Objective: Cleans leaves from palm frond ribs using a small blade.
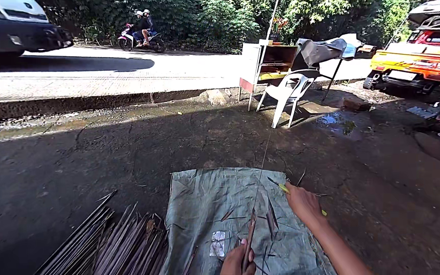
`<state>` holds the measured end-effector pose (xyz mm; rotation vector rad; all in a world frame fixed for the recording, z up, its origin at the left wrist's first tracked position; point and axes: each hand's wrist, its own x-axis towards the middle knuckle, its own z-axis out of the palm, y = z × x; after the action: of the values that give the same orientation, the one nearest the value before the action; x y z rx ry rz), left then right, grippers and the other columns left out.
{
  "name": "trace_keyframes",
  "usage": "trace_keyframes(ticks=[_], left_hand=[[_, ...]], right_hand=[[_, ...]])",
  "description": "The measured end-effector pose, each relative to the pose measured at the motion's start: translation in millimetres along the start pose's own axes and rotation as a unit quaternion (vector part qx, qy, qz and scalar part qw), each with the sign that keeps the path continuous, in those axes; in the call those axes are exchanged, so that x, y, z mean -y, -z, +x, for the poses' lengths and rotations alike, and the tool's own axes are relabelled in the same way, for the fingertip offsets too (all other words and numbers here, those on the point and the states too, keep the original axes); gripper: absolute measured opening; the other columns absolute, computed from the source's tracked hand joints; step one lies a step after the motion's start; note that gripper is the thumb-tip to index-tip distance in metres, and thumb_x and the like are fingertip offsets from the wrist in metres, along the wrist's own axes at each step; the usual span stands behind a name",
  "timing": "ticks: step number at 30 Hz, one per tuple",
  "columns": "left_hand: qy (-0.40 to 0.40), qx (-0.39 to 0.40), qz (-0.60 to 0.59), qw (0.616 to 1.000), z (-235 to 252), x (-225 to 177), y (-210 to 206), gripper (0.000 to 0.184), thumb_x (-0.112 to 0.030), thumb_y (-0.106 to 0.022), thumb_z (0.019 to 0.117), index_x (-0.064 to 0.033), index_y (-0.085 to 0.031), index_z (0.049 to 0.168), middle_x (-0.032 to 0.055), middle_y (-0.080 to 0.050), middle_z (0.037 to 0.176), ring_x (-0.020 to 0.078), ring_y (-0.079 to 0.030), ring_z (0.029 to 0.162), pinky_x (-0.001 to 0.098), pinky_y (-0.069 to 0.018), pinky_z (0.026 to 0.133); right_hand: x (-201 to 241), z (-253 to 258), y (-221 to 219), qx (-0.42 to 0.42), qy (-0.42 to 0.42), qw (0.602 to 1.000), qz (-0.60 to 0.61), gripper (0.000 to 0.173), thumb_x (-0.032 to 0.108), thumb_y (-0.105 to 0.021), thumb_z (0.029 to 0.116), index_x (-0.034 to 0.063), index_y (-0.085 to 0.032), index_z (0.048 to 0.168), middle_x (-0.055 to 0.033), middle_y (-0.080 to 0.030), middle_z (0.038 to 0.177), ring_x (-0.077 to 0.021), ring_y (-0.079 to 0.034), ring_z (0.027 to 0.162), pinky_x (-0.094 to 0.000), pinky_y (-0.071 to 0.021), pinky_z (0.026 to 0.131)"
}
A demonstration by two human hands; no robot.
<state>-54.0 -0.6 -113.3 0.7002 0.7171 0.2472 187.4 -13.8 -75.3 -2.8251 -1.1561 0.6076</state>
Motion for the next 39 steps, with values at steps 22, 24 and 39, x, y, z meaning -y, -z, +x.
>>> trace_keyframes(ticks=[22,24,39], left_hand=[[0.035,0.009,-0.054,0.998,24,3,16,0.051,-0.033,-0.011,0.1139,-0.0140,-0.045,0.081,-0.0081,-0.036,0.044,0.0009,-0.038,0.033,0.0146,-0.0359,0.036],[0.025,-0.011,-0.062,0.998,27,3,19,0.051,-0.033,-0.011,0.1141,-0.0139,-0.045,0.081,-0.0082,-0.036,0.044,0.0007,-0.037,0.033,0.0143,-0.0350,0.035],[0.065,-0.030,-0.065,0.995,23,-1,16,0.051,-0.034,-0.011,0.1142,-0.0109,-0.047,0.086,-0.0060,-0.039,0.045,0.0024,-0.043,0.033,0.0152,-0.0400,0.036]], right_hand=[[20,2,-33,0.039,0.059,0.995,-0.071,0.034,0.011,-0.043,0.1082,0.0044,-0.057,0.139,-0.0244,-0.068,0.122,-0.0431,-0.065,0.116,-0.0581,-0.0499,0.094],[22,-8,-29,0.054,0.062,0.996,-0.024,0.033,0.013,-0.045,0.1079,0.0039,-0.058,0.136,-0.0251,-0.068,0.122,-0.0431,-0.065,0.116,-0.0586,-0.0498,0.094],[33,-17,-44,0.131,0.141,0.979,-0.067,0.032,0.016,-0.043,0.1094,0.0032,-0.058,0.135,-0.0259,-0.067,0.122,-0.0434,-0.064,0.118,-0.0583,-0.0494,0.096]])
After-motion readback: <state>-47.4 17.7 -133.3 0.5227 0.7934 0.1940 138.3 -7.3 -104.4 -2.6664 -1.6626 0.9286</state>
